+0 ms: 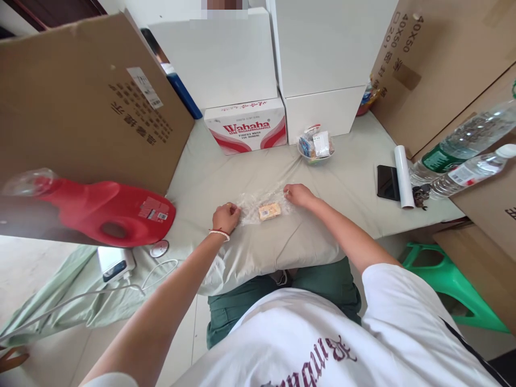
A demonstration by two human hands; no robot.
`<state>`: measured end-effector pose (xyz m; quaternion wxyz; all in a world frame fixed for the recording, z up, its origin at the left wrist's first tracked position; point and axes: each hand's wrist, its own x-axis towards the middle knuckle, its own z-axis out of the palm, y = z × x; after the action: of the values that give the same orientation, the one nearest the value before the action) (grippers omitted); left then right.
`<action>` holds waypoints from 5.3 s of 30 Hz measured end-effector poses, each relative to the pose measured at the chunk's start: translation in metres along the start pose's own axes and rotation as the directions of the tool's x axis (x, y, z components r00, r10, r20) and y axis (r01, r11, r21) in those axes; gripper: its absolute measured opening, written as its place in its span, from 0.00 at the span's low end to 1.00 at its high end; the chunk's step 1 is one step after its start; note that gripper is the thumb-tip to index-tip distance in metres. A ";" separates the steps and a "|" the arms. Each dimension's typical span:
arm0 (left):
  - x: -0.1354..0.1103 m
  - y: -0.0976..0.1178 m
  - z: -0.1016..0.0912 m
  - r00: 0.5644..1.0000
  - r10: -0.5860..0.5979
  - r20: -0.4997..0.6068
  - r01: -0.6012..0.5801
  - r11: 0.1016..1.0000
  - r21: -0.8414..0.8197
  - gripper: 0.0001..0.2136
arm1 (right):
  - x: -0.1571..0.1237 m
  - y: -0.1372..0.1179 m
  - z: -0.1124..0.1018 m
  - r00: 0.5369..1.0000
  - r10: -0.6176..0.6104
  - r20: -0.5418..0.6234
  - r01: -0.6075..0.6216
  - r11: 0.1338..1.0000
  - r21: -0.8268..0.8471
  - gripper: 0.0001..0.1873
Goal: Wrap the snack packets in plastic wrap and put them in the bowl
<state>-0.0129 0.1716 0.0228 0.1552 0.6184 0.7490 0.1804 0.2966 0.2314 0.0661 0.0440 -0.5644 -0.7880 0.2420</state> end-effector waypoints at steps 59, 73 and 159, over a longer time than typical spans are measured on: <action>-0.075 0.101 0.034 0.972 0.222 0.082 -0.235 0.948 0.216 0.24 | -0.034 -0.003 0.039 0.945 0.072 -0.318 -0.057 0.997 0.057 0.26; -0.072 0.085 0.041 0.932 0.350 0.098 -0.363 0.889 0.280 0.15 | 0.021 -0.099 0.034 0.984 -0.171 -0.052 0.168 0.984 -0.058 0.13; -0.166 -0.031 0.029 0.843 0.435 -0.318 -0.355 0.892 0.281 0.18 | -0.006 0.158 -0.070 0.722 0.328 -0.609 -0.536 0.822 -0.193 0.22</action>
<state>0.0047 0.0052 -0.0161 -0.0969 0.7272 0.6350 0.2418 0.4596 0.2881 0.0609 0.1068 -0.7782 -0.6145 -0.0739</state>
